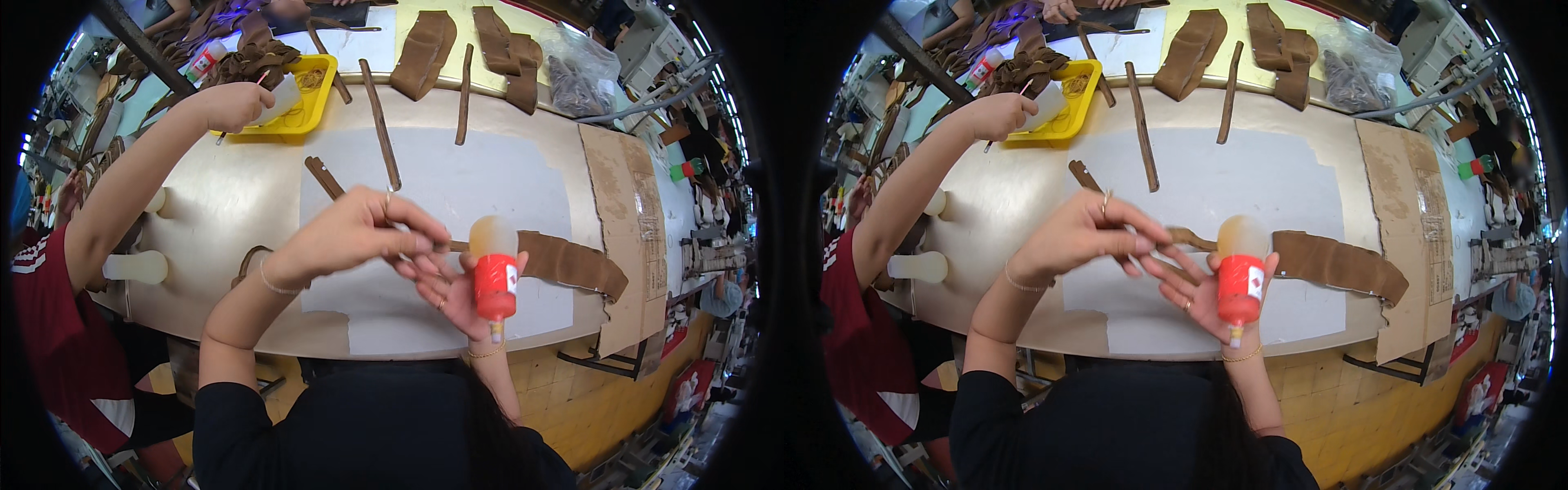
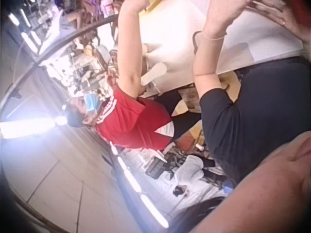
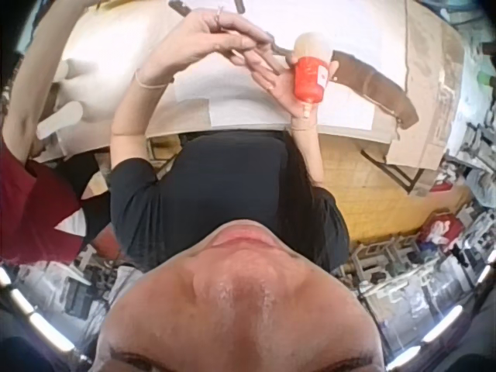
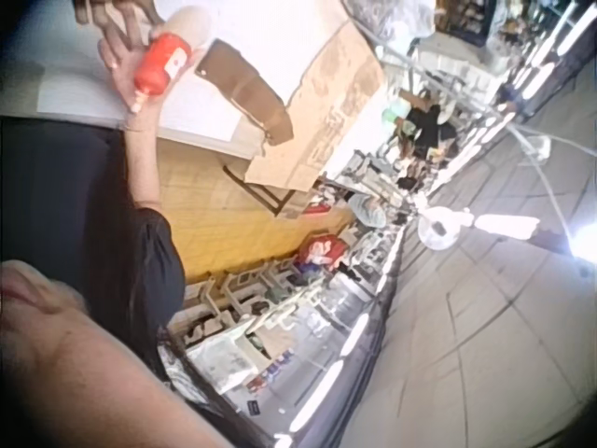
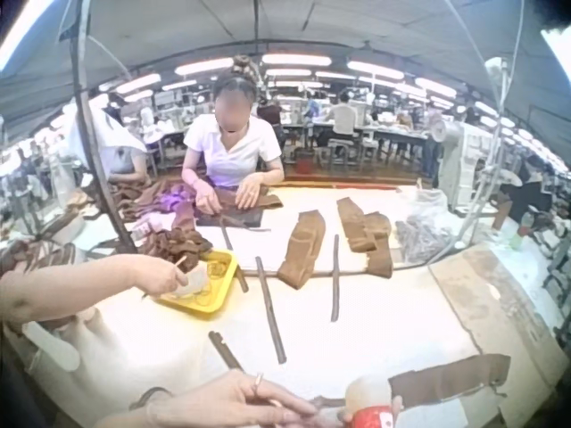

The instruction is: The person applies glue from a squeeze bottle to brown leather straps and larger leather pieces on a worktable. They repeatedly pick up straps, apply glue along their length, and place them back down, while also gluing edges of larger leather components.

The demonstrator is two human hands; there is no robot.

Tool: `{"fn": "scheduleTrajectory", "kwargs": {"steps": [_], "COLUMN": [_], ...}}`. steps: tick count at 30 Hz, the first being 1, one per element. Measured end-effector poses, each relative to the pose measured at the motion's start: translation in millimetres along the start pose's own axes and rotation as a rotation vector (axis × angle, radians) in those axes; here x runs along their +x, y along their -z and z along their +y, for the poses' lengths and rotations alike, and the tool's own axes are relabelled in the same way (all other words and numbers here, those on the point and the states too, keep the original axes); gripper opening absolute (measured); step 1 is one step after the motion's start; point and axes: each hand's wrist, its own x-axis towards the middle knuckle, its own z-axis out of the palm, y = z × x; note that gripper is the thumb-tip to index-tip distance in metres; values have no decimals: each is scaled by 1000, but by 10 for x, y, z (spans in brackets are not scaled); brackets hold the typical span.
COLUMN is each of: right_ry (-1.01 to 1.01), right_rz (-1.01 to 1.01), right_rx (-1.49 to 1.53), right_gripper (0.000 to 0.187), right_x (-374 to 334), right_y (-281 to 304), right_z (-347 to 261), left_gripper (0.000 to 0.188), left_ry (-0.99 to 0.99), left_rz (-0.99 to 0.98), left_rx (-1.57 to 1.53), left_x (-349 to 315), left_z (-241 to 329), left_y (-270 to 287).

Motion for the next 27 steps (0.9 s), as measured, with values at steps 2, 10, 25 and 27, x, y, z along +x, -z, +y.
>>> {"fn": "scheduleTrajectory", "kwargs": {"steps": [2,10,25,27], "right_ry": [88,253,-105,-134], "right_rz": [12,218,264,307], "right_rx": [-49,-432,-904,-900], "right_gripper": [83,79,69,67], "right_x": [80,546,2316,2413], "right_y": [25,-412,-117,-4], "right_z": [-80,-1048,-1338,-1308], "left_gripper": [19,22,30,30], "left_ry": [51,138,158,198], "left_rz": [-102,-58,74,63], "left_rx": [-44,-42,-503,-531], "left_x": [-149,-285,594,591], "left_z": [-78,-826,-1531,-1661], "left_y": [-116,-446,-796,-829]}}
